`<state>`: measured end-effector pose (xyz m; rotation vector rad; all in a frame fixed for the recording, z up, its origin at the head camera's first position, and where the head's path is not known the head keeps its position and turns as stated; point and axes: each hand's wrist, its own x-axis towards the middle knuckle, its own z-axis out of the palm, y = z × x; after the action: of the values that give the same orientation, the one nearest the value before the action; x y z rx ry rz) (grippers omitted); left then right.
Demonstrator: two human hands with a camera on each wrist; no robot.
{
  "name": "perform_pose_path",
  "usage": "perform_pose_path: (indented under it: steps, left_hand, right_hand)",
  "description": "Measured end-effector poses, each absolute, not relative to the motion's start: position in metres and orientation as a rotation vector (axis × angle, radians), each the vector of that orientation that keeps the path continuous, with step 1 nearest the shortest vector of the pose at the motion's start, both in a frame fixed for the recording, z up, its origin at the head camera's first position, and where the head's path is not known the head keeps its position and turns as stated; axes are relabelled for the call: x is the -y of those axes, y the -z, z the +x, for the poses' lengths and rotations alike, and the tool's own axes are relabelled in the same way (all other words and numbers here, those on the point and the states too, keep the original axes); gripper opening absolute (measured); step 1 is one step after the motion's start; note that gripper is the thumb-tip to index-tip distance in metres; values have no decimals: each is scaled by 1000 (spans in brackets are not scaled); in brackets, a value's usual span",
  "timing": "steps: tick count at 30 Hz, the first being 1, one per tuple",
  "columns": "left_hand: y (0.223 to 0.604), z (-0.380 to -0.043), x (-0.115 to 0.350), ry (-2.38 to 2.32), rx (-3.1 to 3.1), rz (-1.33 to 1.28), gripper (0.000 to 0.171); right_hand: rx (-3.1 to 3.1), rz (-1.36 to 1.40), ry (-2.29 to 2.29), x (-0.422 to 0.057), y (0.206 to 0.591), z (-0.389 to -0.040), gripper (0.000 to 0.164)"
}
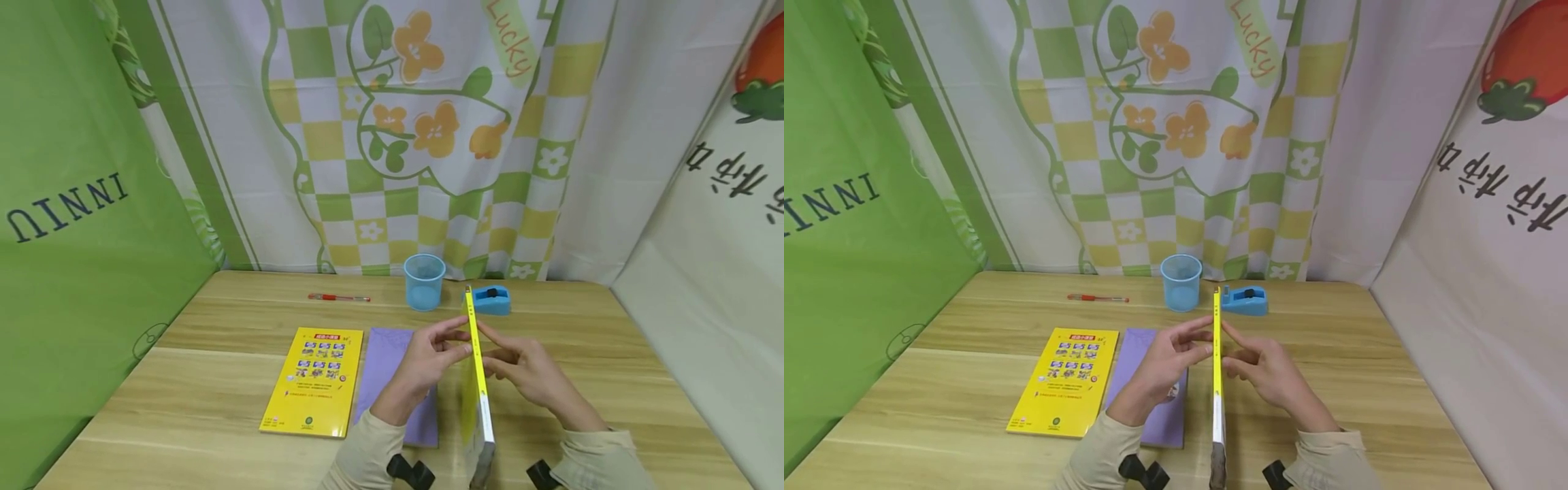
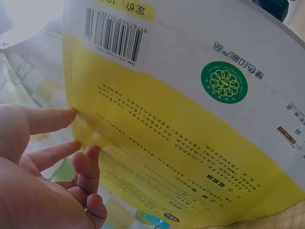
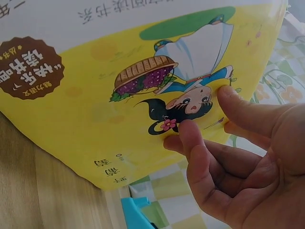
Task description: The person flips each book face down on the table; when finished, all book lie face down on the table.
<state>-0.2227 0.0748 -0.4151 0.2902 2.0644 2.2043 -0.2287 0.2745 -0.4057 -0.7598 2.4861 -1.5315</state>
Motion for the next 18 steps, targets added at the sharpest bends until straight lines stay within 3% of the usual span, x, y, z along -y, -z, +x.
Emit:
perform_pose_path:
  steps: [18]
  left_hand:
    - [419, -226, -75, -2206, -2048, 322, 44]
  right_hand:
    - [-2522, -731, 1453, -278, 404, -229, 62]
